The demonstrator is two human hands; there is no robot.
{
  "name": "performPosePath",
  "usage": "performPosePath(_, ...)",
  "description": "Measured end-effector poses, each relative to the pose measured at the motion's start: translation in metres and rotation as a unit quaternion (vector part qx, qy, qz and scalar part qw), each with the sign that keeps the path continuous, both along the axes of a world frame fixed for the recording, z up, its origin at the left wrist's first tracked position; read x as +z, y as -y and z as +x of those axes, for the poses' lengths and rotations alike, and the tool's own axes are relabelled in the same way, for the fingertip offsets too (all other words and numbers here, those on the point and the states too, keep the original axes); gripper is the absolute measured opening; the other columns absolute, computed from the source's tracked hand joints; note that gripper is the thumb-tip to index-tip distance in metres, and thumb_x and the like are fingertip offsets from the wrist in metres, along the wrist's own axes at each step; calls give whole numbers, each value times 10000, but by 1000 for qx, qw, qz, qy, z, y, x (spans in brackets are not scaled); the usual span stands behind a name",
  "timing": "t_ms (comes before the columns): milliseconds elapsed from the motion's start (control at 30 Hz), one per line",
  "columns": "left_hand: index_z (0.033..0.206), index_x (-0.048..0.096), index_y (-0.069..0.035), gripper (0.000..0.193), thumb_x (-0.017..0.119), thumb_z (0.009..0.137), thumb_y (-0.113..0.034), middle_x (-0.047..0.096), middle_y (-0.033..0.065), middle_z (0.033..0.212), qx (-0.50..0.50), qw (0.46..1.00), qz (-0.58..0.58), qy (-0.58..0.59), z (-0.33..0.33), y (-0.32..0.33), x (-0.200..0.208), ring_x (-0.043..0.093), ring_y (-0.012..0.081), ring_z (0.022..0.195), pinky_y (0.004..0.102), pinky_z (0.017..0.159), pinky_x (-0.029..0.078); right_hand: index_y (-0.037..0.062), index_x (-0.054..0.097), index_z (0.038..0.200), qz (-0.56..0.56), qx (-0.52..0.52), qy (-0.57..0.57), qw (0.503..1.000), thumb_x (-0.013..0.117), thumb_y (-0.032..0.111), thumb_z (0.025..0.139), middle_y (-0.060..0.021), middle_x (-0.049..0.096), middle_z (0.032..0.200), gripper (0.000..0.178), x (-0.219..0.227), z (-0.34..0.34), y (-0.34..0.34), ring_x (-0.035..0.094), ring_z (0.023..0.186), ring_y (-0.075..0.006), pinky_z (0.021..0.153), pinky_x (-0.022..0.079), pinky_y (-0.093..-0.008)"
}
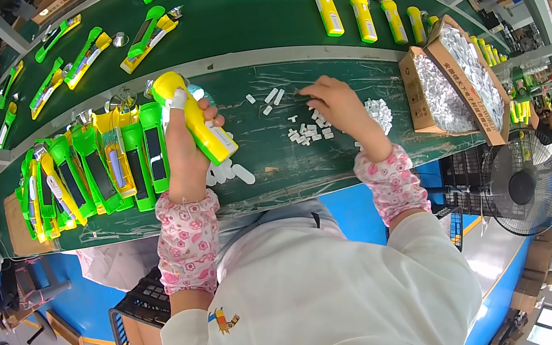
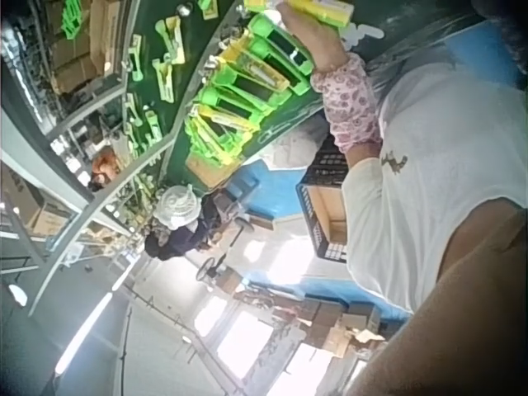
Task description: Assembling handheld flashlights on a production line.
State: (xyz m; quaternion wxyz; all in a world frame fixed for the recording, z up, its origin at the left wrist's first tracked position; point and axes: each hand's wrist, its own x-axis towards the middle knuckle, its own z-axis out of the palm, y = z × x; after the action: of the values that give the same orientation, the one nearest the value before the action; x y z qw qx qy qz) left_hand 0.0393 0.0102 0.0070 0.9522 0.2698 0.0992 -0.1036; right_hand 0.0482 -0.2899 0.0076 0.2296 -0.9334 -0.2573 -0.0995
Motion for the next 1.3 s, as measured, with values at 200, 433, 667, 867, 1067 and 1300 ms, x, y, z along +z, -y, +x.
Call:
performPosePath(200,1225,461,2,483,610,920,-341,552,128,1040,-25,997,-35,57,3,18,-6,567,236,981,428,961,455,74,663,915,-19,85,-47,995,677,43,765,-86,564,875,154,-11,3,8,545,860,-295,741,467,-376)
performPosePath(433,1286,363,12,430,397,1019,-323,564,186,1120,-68,994,60,66,-13,40,4,596,284,1023,448,940,495,58,595,803,-81,52,-22,995,661,18,735,-106,541,813,103,-11,8,7,525,843,-316,739,458,-396)
performPosePath(667,1292,320,20,421,473,991,-232,550,211,1209,-99,969,151,170,-28,60,4,610,315,1085,420,917,520,-15,637,954,439,74,-286,848,658,-9,855,-51,653,874,102,43,-1,-35,608,730,-90,619,488,-206)
performPosePath(867,1316,296,13,392,447,988,-140,530,129,1137,-87,933,263,230,-39,62,8,593,180,963,321,854,487,-42,626,969,398,96,-188,893,630,-52,857,-67,568,962,113,37,-13,-67,617,835,-130,726,556,-242)
performPosePath(1067,1284,313,8,357,445,969,-94,507,115,1078,-54,912,327,242,-35,69,3,575,158,891,294,769,482,57,463,1080,326,13,-36,945,721,41,791,-59,510,974,388,27,-16,-84,515,743,-105,565,451,-228)
performPosePath(1300,1247,356,-25,306,413,987,-177,572,111,990,-68,912,341,216,24,78,-1,619,170,800,301,696,527,44,391,1123,399,29,-171,900,732,45,789,-64,522,960,477,14,57,-66,512,766,-95,609,450,-227)
